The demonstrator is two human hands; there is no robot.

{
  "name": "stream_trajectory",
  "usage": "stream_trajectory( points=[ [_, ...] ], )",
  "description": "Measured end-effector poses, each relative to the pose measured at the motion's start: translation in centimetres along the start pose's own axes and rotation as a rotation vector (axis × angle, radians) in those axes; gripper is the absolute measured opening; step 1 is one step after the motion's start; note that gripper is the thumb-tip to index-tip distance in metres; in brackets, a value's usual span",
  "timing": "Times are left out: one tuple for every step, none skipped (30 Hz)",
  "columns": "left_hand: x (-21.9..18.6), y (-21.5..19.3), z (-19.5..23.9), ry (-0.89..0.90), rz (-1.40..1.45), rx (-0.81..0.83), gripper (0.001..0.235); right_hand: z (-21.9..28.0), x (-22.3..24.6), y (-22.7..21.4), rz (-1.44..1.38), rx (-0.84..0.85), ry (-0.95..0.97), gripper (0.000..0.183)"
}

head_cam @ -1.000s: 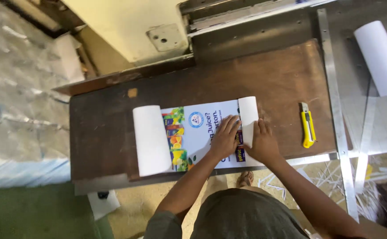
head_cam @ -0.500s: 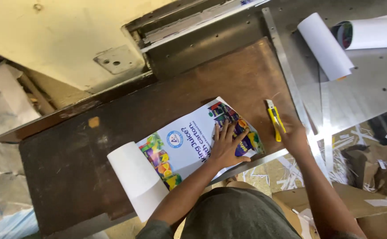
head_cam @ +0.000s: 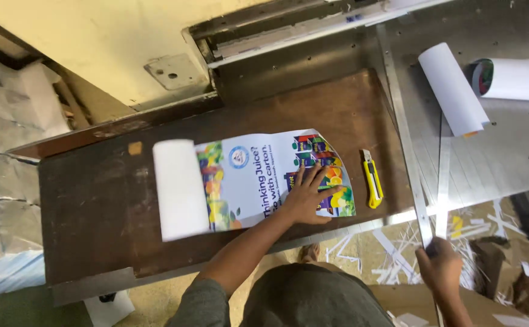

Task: Cutting printed paper sheets to size using a metal ruler and a utility knife on a workbench.

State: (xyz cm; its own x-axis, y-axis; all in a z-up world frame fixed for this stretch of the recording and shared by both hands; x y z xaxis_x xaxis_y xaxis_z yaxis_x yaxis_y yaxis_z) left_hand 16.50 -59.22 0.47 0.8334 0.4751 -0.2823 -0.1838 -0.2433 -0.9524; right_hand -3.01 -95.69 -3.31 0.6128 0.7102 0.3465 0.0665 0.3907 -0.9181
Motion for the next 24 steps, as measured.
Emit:
stream_trajectory(
  points=[
    [0.4,0.1,-0.2,-0.005,-0.01,-0.001,0.1,1.3,0.2,0.0,-0.007,0.0,-0.008,0.024],
    [0.7,0.3,-0.3,0.008,-0.038,0.007,0.101,2.5,0.2,-0.1,-0.09,-0.009,-0.008,0.023],
    [0.1,0.9,-0.2,0.009,-0.051,0.013,0.102,4.0,-0.5,-0.8,-0.158,-0.006,-0.01,0.03],
    [-0.1,1.1,-0.2,-0.009,-0.046,0.011,0.102,5.3,1.7,-2.0,-0.149,0.005,-0.023,0.03],
    [-0.1,1.0,-0.4,-0.017,-0.085,-0.006,0.101,6.8,3.8,-2.9,-0.211,0.036,-0.013,0.028],
    [-0.1,1.0,-0.6,-0.025,-0.125,-0.022,0.101,8.3,5.9,-3.9,-0.274,0.067,-0.003,0.028],
    [-0.3,1.1,-0.9,-0.022,-0.136,-0.028,0.101,9.0,5.9,-3.0,-0.282,0.058,-0.009,0.028],
    [-0.3,1.3,-1.1,-0.05,-0.167,-0.028,0.105,9.8,5.8,-1.7,-0.277,0.102,0.01,0.026],
    [-0.6,1.5,-1.0,-0.084,-0.191,-0.025,0.11,10.9,5.5,-0.6,-0.266,0.154,0.03,0.025],
    [-0.9,1.3,-1.3,-0.087,-0.196,-0.028,0.11,11.3,4.3,0.5,-0.268,0.152,0.024,0.025],
    [-0.8,1.2,-1.5,-0.092,-0.113,-0.018,0.1,11.7,3.7,1.5,-0.237,0.107,-0.05,0.027],
    [-0.7,1.1,-1.7,-0.097,-0.029,-0.009,0.091,12.1,3.2,2.6,-0.206,0.061,-0.124,0.03],
    [-0.3,1.8,-1.8,-0.102,-0.038,-0.011,0.091,12.0,2.1,3.7,-0.212,0.062,-0.133,0.03],
    [0.2,2.5,-1.8,-0.108,-0.091,0.005,0.097,11.9,1.1,5.0,-0.168,0.075,-0.143,0.032],
    [-0.2,3.6,-1.5,-0.109,-0.131,0.028,0.103,12.7,-0.5,6.1,-0.117,0.093,-0.14,0.034],
    [-0.5,2.5,-1.4,-0.11,-0.127,0.034,0.103,12.8,-0.2,5.8,-0.116,0.099,-0.136,0.034],
    [-0.7,1.5,-1.6,-0.128,-0.068,0.036,0.099,12.7,0.3,5.6,-0.129,0.136,-0.174,0.034],
    [-0.9,0.5,-1.8,-0.145,-0.008,0.038,0.095,12.6,0.8,5.4,-0.142,0.173,-0.212,0.035],
    [-0.9,0.3,-2.0,-0.148,-0.012,0.031,0.095,12.3,0.7,5.9,-0.14,0.169,-0.22,0.035],
    [-0.9,0.3,-2.1,-0.157,0.022,0.052,0.097,12.0,0.7,6.4,-0.116,0.154,-0.231,0.034],
    [-1.0,0.4,-1.8,-0.168,0.059,0.077,0.098,12.0,0.6,6.9,-0.091,0.144,-0.24,0.034],
    [-0.9,0.9,-1.7,-0.173,0.059,0.074,0.098,12.0,0.8,6.9,-0.089,0.145,-0.246,0.034],
    [-0.9,1.0,-1.6,-0.153,0.003,0.045,0.101,11.8,0.8,7.1,-0.071,0.163,-0.203,0.035],
    [-0.8,1.2,-1.5,-0.132,-0.053,0.016,0.105,11.7,0.7,7.3,-0.054,0.181,-0.159,0.036]
  ],
)
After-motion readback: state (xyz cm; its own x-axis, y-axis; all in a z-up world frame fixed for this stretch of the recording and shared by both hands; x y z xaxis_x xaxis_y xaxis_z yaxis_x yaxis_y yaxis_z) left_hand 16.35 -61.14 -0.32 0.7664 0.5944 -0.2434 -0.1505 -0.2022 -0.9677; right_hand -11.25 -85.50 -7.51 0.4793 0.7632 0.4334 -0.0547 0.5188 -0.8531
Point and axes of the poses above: each hand's wrist, its own z-axis away from the middle knuckle, its own y-axis out of the palm, x = y × z, the point moved 6 cm from there along -z, towards the middle knuckle, and after that the axes turned 9 degrees about y, right-handed, at the moved point
